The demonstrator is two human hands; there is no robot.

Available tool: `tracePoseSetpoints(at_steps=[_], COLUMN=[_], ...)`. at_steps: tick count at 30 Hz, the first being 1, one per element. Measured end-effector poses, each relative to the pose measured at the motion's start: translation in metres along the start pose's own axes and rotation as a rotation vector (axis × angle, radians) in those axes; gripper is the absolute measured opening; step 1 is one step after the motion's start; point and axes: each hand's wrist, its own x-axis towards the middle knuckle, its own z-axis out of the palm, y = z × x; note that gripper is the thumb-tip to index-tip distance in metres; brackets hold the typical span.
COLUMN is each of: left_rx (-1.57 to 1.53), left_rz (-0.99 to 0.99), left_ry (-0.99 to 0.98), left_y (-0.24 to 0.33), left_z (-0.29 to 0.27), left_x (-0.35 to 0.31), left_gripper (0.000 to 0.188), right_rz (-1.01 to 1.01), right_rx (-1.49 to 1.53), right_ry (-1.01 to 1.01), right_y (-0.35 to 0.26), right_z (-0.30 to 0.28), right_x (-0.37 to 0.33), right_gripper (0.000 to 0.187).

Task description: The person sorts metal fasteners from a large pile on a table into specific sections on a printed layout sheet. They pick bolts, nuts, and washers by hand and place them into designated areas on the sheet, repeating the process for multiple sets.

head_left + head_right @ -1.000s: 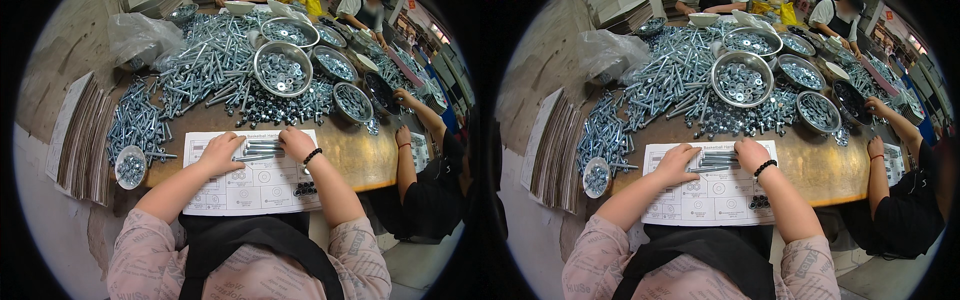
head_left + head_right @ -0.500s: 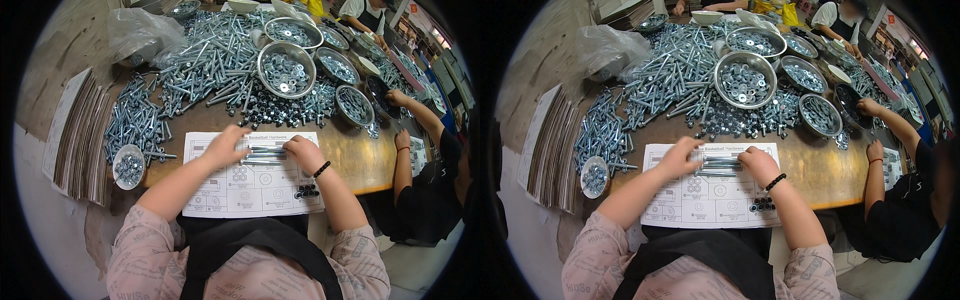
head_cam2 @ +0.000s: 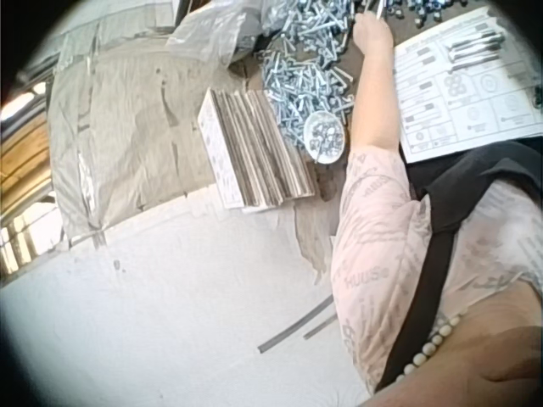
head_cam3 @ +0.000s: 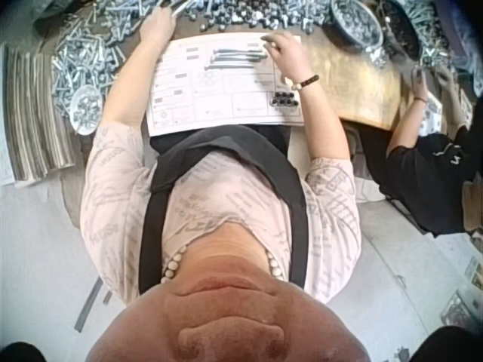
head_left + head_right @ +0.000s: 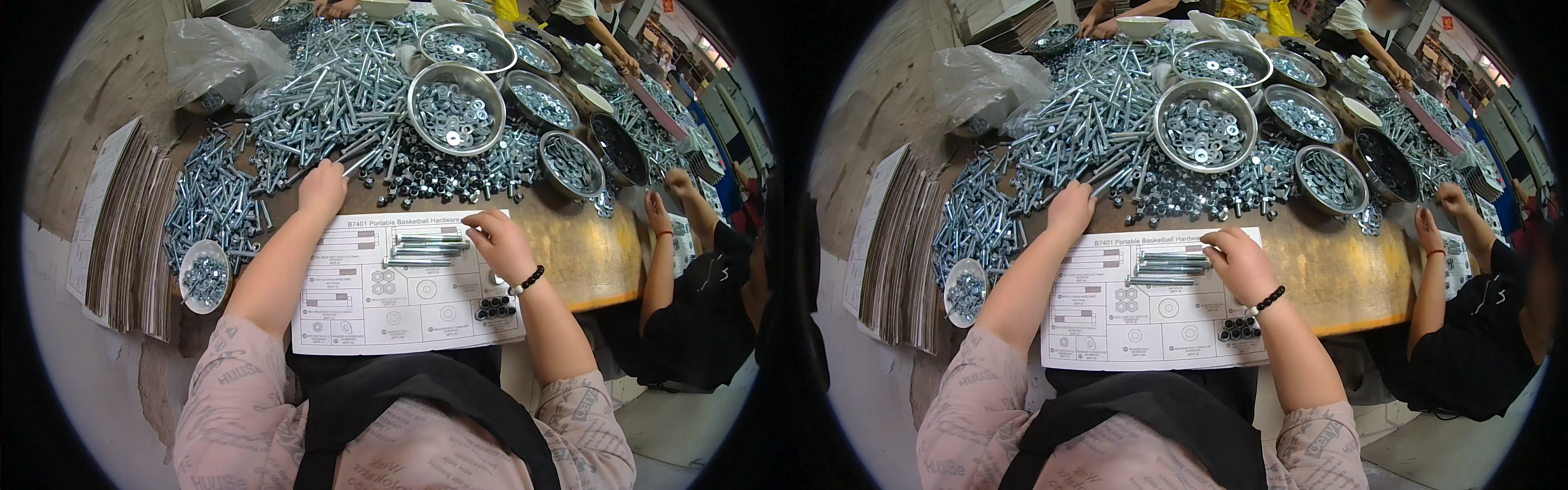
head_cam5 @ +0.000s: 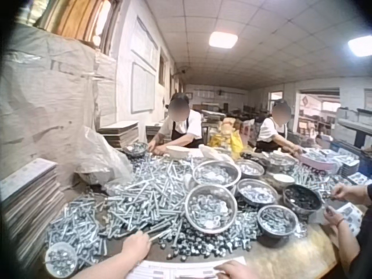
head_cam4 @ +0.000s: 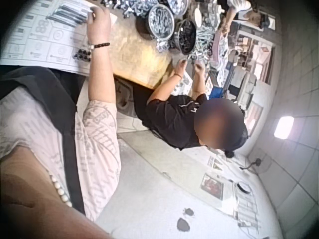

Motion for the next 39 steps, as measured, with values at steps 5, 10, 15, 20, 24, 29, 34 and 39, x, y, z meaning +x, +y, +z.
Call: tracePoseSetpoints(at_steps=[5,10,15,20,24,29,34,39], left_rx=[-0.571,-0.681,-0.354,-0.302,-0.312,-0.212,-0.222,-0.183], left_rz=[0.309,0.455,0.491,0.478,0.469,0.392,0.357,0.338], left_ry=[0.049,-0.144,-0.187,-0.253,-0.268,-0.322,-0.222,-0.185], left_y=[0.063,0.091,0.071,0.065,0.069,0.087,0.098,0.107], left_z=[-0.027,-0.037,-0.033,-0.018,-0.017,-0.014,-0.011,-0.013], left_x=[-0.046,-0.084,-0.095,-0.094,-0.094,-0.092,-0.092,-0.088], left_gripper=[0.017,0.025,0.062,0.081,0.078,0.063,0.055,0.052], right_rz=[0.142,0.070,-0.295,-0.443,-0.327,0.184,0.348,0.318], right_rx=[0.847,1.091,0.077,-0.328,-0.098,0.871,1.117,1.251], right_ry=[-0.033,0.012,0.128,0.044,0.096,0.192,0.154,0.190], right_y=[-0.010,-0.028,-0.022,-0.004,-0.005,0.004,-0.005,0.003], right_z=[0.032,0.048,0.037,0.057,0.049,0.045,0.052,0.062], right_x=[0.008,0.006,-0.003,-0.007,-0.007,0.001,0.000,0.007], right_gripper=[0.039,0.026,0.025,0.025,0.022,0.032,0.055,0.063])
